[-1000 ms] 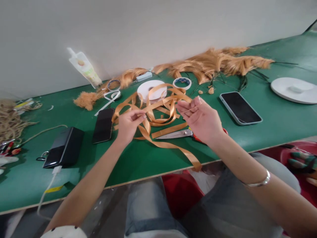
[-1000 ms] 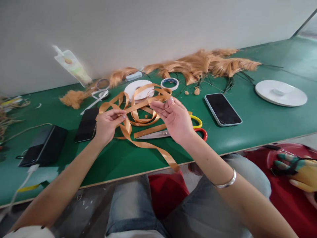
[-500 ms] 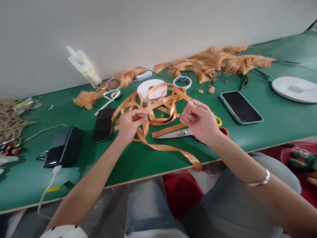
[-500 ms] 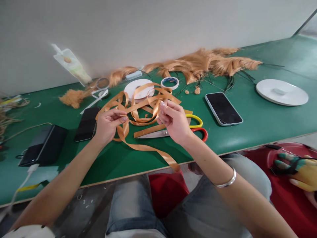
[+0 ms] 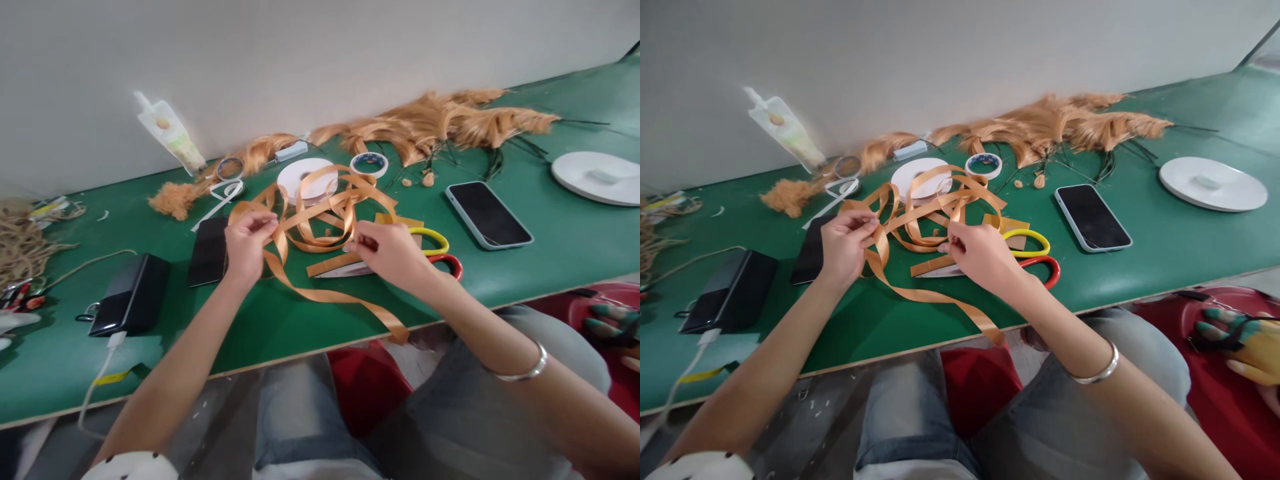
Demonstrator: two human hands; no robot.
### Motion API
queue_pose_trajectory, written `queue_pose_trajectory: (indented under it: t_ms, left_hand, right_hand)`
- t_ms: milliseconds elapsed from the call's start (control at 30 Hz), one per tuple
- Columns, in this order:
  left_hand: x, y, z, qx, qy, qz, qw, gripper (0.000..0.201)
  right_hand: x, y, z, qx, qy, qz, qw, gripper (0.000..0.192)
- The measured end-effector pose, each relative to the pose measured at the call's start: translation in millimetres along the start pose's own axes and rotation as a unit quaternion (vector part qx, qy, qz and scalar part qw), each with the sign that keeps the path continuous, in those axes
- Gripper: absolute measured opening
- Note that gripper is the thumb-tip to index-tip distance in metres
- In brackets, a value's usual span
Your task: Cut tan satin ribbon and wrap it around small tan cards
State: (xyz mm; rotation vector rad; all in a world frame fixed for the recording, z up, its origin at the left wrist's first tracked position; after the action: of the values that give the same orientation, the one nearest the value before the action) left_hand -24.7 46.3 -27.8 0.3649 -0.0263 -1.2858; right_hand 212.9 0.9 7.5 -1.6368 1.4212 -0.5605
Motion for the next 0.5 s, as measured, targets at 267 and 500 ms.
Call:
queue_pose_trajectory:
  t_ms: [267, 500]
  left_hand:
    - [17.2, 12.0, -0.1, -0.045, 0.090, -0.054, 0.993, 0.006]
    - [17.0, 8.9, -0.1, -0.065, 0.122, -0.035, 0.990, 0.005]
  right_hand:
    - [-3.6, 10.6, 12.3, 0.318, 0.056, -0.030, 0.946, 0.018]
    - [-2.0, 16.9, 3.9, 0.337, 0.028, -0.060, 0.939, 0.025]
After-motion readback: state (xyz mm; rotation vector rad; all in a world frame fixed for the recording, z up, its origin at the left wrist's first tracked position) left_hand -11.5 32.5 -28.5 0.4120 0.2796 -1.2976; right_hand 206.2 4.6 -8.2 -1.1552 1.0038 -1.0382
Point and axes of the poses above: each hand's wrist, its own x-axis away from the middle knuckle, its own y-axis out of the palm, z = x × y, the point moved 3 cm from there along -x, towards the middle knuckle, and after that the axes turned 12 degrees about x, right-handed, at the moved point
